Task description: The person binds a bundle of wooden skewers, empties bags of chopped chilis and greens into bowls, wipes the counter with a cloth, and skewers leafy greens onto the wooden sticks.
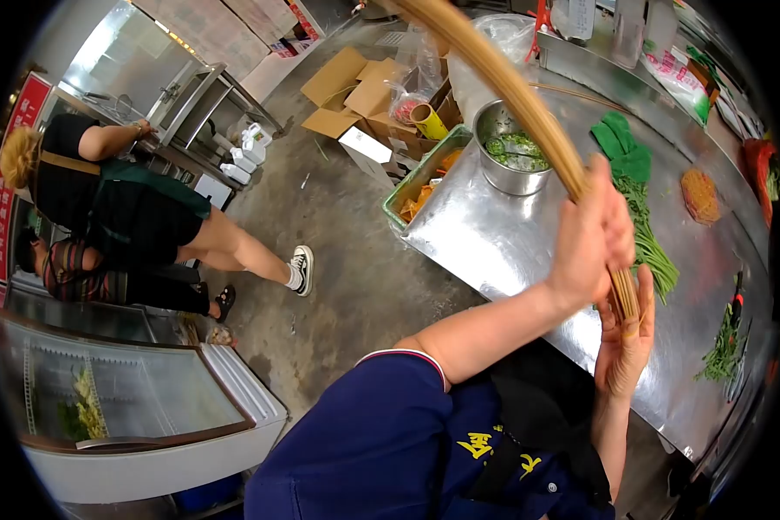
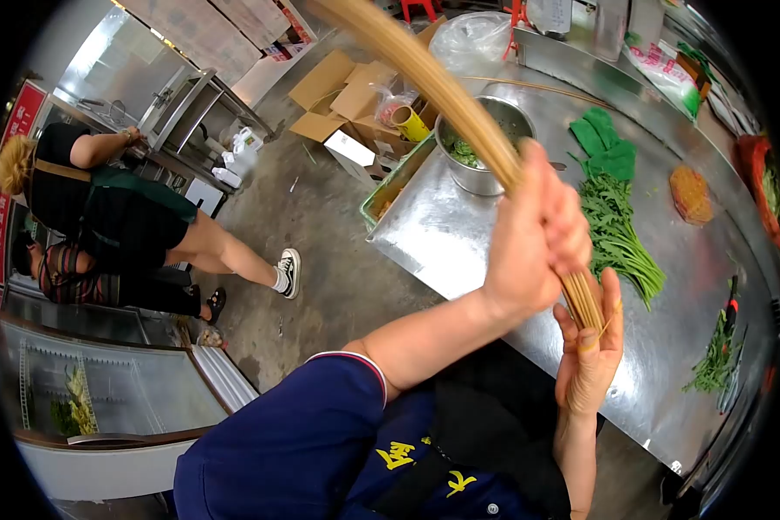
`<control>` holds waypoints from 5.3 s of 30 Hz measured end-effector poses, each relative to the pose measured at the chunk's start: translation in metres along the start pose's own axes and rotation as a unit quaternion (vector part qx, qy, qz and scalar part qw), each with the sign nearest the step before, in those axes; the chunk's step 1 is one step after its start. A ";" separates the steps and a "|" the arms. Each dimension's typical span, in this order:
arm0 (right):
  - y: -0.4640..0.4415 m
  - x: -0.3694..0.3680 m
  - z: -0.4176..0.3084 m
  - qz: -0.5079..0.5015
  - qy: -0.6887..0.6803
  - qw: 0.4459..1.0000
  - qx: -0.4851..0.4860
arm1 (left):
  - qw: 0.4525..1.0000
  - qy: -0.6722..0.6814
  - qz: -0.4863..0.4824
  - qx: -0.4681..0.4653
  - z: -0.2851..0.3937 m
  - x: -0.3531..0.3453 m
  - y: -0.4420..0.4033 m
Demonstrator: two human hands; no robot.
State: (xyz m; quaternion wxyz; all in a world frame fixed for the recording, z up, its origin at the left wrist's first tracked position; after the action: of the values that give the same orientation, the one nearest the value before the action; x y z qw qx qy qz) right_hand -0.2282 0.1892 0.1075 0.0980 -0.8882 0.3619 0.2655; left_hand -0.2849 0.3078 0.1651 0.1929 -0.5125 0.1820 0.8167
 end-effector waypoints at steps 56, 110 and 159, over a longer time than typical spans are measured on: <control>0.010 0.004 -0.032 -0.128 0.555 0.803 0.174 | 0.980 -0.175 -0.056 0.081 -0.010 0.007 0.009; 0.011 0.022 -0.038 -0.078 -0.100 0.963 -0.236 | 0.955 -0.269 -0.126 -0.015 -0.020 -0.010 0.011; -0.002 -0.005 -0.045 -0.017 0.527 0.720 0.452 | 0.996 -0.044 -0.055 0.063 -0.001 -0.024 -0.005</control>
State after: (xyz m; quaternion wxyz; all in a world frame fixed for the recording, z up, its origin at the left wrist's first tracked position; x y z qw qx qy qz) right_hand -0.2117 0.1770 0.1478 0.2861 -0.7409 0.4168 -0.4421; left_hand -0.2724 0.3081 0.1858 0.2773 -0.4724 0.1955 0.8135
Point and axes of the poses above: each hand's wrist, its own y-axis away from the middle knuckle, its own x-axis out of the back of the hand, z = x × y, the point moved 1 cm from there along -y, towards the middle knuckle, and after that the axes turned 14 degrees about z, right-handed, at the moved point
